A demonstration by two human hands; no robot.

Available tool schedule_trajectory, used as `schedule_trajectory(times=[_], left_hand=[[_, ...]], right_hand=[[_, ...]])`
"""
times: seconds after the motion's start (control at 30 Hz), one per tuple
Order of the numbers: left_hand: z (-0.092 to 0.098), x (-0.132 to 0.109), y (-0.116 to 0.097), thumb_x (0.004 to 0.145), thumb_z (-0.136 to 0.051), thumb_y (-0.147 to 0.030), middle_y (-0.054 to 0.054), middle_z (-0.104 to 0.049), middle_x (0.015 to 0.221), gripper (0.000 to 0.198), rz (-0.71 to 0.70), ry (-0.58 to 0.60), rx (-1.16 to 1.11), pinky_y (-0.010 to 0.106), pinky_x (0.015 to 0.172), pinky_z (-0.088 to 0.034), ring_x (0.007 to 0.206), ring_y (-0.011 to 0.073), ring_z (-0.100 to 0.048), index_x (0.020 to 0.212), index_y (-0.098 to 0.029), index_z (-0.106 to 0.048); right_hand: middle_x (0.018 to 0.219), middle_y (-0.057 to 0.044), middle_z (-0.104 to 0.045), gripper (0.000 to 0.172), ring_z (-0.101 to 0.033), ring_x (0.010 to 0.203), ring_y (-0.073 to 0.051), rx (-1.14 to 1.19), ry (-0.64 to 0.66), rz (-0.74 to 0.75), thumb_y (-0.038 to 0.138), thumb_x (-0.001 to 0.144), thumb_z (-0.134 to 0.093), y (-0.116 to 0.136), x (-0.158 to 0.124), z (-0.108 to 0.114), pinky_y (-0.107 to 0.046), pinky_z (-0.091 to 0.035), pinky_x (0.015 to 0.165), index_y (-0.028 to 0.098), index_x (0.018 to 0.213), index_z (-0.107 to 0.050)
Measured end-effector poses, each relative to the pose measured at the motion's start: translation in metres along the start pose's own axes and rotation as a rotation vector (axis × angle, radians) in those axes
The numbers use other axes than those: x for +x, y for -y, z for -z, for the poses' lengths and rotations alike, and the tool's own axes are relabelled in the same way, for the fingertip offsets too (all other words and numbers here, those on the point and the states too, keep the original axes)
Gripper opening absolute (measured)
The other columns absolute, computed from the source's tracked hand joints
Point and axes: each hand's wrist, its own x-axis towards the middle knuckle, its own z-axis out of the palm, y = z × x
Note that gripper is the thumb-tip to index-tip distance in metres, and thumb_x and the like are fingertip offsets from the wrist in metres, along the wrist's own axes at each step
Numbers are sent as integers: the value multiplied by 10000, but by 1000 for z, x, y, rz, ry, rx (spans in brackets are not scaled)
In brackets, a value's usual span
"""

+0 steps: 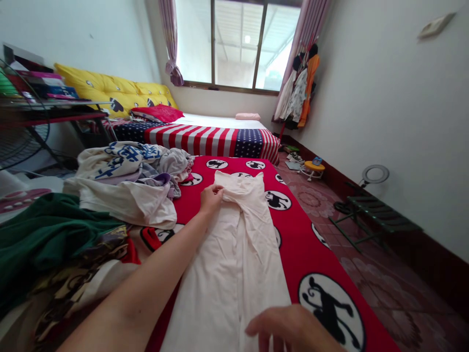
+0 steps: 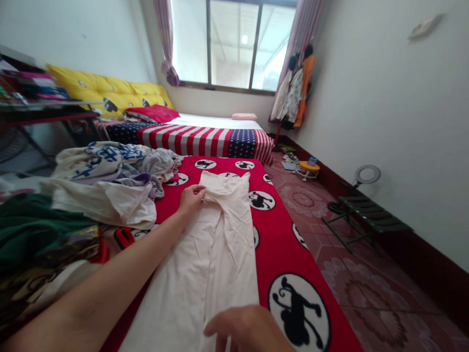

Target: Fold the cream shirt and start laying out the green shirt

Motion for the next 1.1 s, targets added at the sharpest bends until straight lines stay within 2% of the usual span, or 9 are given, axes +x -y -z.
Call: schedule_trajectory(times=[0.17,0.3,0.4,0.53,0.63,0.73,0.8,0.97,1.1], left_hand=[[-11,-13,6,758,-580,-123,53,-708,843,214,-81,-8,-18,239,685,-492,709,142,-628,921,-158,-715],[-10,-19,6,705,-570,-51,31,-691,854,267,-151,27,-41,230,700,-486,750,138,-621,889,-181,-715],[-8,-22,5,689,-545,-31,11,-676,838,277,-192,80,-35,227,697,-474,761,133,-619,816,-205,-718],[-6,-25,3,698,-522,-45,1,-656,840,292,-211,139,10,239,696,-458,762,134,-607,809,-228,-721],[-5,-25,2,703,-522,-50,2,-650,833,283,-211,150,23,243,695,-453,766,138,-604,803,-227,-720],[-5,-25,1,713,-531,-50,2,-647,833,273,-226,153,28,247,703,-454,762,139,-603,801,-228,-720],[-5,-24,0,719,-534,-39,4,-641,838,276,-244,137,9,247,717,-459,771,139,-606,809,-224,-717],[-7,-18,2,775,-493,-6,30,-605,936,326,-295,-39,-79,241,807,-478,903,145,-603,923,-213,-697],[-7,-12,5,759,-509,14,68,-578,1030,348,-249,-125,16,292,909,-470,999,182,-574,971,-192,-693]], right_hand=[[808,-28,-692,201,-622,737,-152,1,-365,-19,369,834,-599,-9,60,82,-227,-461,638,200,876,-699],[838,-45,-696,170,-638,781,-174,-64,-624,95,305,795,-600,-22,142,131,-261,-484,688,180,858,-696],[880,-48,-705,160,-647,795,-158,-131,-691,105,230,799,-578,-28,206,152,-245,-491,722,165,889,-693],[801,-26,-707,255,-644,657,-114,-260,-589,4,123,780,-566,-36,273,162,-201,-477,650,152,1004,-684],[634,19,-670,353,-613,566,-120,-333,-515,-49,77,654,-665,-46,299,160,-202,-447,588,190,985,-714],[576,6,-650,194,-624,602,-162,-403,-518,-90,94,572,-716,-54,306,158,-229,-439,595,196,736,-728],[586,-26,-658,66,-640,652,-192,-425,-575,-96,124,605,-689,-56,307,161,-253,-452,631,183,632,-697],[781,-88,-716,246,-673,802,-210,-360,-757,-34,215,811,-488,-56,318,170,-300,-501,747,164,934,-695],[947,-87,-722,320,-681,878,-199,-281,-759,35,196,793,-509,-64,330,155,-318,-531,788,171,1085,-640]])
